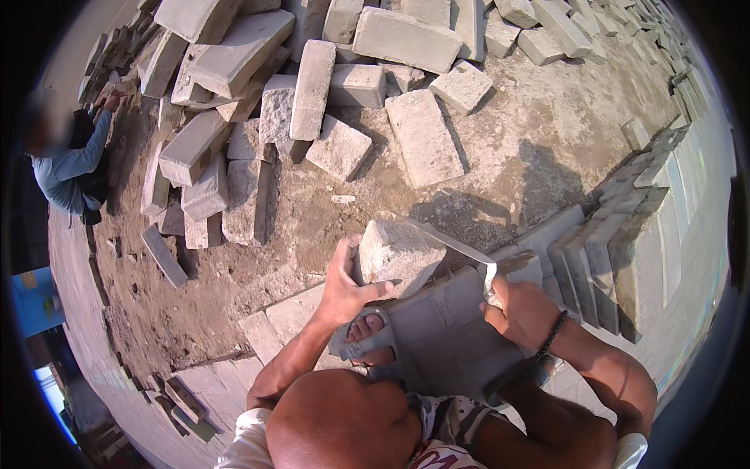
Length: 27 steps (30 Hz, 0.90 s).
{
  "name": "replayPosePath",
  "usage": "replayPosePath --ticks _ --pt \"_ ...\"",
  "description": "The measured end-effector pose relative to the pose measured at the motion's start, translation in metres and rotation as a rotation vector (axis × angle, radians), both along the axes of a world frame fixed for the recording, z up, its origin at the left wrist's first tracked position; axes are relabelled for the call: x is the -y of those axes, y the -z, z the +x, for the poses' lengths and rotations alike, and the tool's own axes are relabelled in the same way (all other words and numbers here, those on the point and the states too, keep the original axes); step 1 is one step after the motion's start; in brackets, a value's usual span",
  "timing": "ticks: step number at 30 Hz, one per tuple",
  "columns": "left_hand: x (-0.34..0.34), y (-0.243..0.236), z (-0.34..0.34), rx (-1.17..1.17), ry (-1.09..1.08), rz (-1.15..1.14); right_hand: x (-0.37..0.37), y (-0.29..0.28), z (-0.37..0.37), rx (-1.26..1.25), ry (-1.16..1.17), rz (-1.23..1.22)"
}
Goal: The person repeatedly picks up rectangular stone blocks from a pile and uses a trowel to chip and shape their edges. The person works one block at a time, rotating it to access different sides, and places the finished pieces onto a nearby stack.
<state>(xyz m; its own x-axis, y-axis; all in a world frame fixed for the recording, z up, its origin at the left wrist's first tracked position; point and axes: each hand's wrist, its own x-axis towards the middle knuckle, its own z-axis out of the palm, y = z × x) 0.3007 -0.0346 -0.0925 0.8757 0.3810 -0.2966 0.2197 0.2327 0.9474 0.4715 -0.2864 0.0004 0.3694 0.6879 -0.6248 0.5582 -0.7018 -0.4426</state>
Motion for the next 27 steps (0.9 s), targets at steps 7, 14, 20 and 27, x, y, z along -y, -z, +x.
replayPosePath --ticks 7,14,20,27 --pt "-0.006 0.009 -0.015 0.000 -0.145 -0.825 0.009 -0.018 0.021 -0.078 0.234 0.188" --pt "0.014 0.049 -0.023 0.019 -0.197 -1.360 0.019 0.009 -0.020 0.044 -0.098 0.459" --pt "0.024 0.035 -0.009 -0.080 -0.366 -1.236 0.014 0.035 0.012 0.181 0.026 0.162" --pt "0.024 0.046 -0.015 -0.104 -0.293 -1.228 0.011 0.002 0.003 0.080 -0.047 0.350"
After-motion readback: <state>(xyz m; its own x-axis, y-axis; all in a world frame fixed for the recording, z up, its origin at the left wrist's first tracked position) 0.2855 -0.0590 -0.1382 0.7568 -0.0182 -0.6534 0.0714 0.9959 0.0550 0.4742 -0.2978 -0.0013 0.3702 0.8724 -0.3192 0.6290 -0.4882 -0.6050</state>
